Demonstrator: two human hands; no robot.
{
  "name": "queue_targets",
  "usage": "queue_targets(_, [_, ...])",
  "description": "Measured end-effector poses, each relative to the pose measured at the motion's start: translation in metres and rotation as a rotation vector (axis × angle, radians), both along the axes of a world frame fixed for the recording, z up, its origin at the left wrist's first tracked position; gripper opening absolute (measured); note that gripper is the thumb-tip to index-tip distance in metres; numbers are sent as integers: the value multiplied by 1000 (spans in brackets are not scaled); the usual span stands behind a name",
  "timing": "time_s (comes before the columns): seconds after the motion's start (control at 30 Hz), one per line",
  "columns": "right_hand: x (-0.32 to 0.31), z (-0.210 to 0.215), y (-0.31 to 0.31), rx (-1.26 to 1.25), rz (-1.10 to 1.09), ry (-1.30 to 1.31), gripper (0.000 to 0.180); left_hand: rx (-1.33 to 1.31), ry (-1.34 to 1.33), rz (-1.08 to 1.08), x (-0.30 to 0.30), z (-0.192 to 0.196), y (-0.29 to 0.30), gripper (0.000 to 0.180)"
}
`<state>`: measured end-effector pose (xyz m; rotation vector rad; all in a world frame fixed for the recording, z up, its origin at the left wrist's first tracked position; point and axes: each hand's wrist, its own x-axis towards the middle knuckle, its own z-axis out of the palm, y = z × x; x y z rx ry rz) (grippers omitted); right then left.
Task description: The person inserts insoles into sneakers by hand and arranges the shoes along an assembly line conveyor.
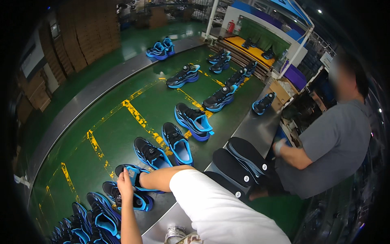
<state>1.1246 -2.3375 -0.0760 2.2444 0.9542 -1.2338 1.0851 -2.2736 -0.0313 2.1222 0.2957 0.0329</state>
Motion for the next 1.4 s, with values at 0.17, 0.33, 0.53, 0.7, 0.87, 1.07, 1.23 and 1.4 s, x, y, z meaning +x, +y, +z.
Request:
queue_targets(0.17, [13,0,-17,226,148,194,40,318,-157,138,-7,11,-22,38])
queue_targets(0.33, [2,12,-26,1014,-116,164,37,161,-278,94,-14,-14,-17,35])
queue_targets(0.53, [11,-15,-32,730,-148,-63,35,170,-328,-17,-13,-13,-38,31])
queue_targets(0.7, [10,-26,-17,671,-88,-102,32,261,-402,32,-13,-18,-37,32])
queue_targets(0.87, [17,-28,-22,672,15,-56,31,319,-479,148,-8,-19,-31,32])
queue_targets(1.07, [-11,88,-55,237,389,52,45,117,-142,290,3,-18,-13,33])
queue_targets(1.23, [-17,79,-67,150,281,118,50,566,-236,186,15,5,-6,36])
queue_targets(1.4, [-27,78,-82,466,241,0,39,893,-481,-82,10,2,4,31])
